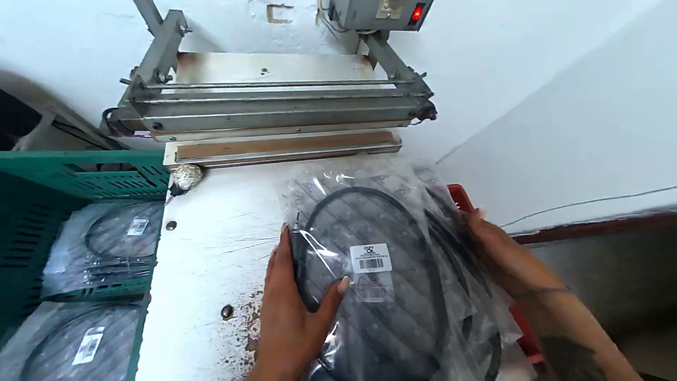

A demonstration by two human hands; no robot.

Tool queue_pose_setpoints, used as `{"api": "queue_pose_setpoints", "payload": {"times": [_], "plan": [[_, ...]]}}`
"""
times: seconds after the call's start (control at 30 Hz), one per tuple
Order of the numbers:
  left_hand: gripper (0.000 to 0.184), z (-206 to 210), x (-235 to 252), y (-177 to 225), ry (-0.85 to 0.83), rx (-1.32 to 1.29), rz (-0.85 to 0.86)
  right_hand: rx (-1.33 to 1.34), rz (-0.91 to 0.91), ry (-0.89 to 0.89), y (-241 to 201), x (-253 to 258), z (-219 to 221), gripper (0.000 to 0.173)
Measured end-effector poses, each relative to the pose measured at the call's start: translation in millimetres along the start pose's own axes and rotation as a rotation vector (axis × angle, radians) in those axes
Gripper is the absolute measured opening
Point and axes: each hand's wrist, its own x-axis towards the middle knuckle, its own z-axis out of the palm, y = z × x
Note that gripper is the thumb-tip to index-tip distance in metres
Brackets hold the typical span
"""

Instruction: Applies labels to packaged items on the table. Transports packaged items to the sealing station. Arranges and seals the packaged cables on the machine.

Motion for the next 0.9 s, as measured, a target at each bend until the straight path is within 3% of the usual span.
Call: {"api": "queue_pose_setpoints", "payload": {"times": [0.1,0.2,0.23,0.37,0.57,0.63,0.67,0.73,0.8,0.87,0.9], "plan": [[0.114,22,-1,21,-0.06,-0.191,-0.044,0.021,-0.051,0.034,-3,-47,-4,0.077],[0.114,32,-3,30,-0.111,-0.274,-0.023,-0.045,-0.044,0.132,-4,-94,-4,0.123],[0.114,34,-3,32,-0.14,-0.296,-0.012,-0.019,-0.018,0.164,-7,-106,-1,0.124],[0.111,24,-3,35,-0.238,-0.469,0.005,0.193,-0.073,0.259,-23,-148,14,0.105],[0.114,-37,-37,-2,-0.268,-0.816,-0.162,0.299,-0.417,0.216,-14,-207,42,0.102],[0.08,-65,-58,-2,-0.4,-0.94,-0.247,0.306,-0.613,0.184,-16,-216,49,0.093],[0.058,-75,-63,-2,-0.43,-1.04,-0.208,0.301,-0.718,0.174,-20,-218,53,0.085],[0.034,-101,-58,2,-0.514,-1.08,0.078,0.309,-0.918,0.138,-31,-211,62,0.078],[0.029,-133,-53,22,-0.527,-0.908,0.365,0.312,-1.025,0.021,-31,-205,65,0.084],[0.02,-169,-55,68,-0.472,-0.606,0.446,0.336,-0.995,-0.076,-31,-197,64,0.077],[0.025,-182,-54,80,-0.482,-0.48,0.477,0.346,-0.926,-0.092,-34,-193,65,0.068]]}}
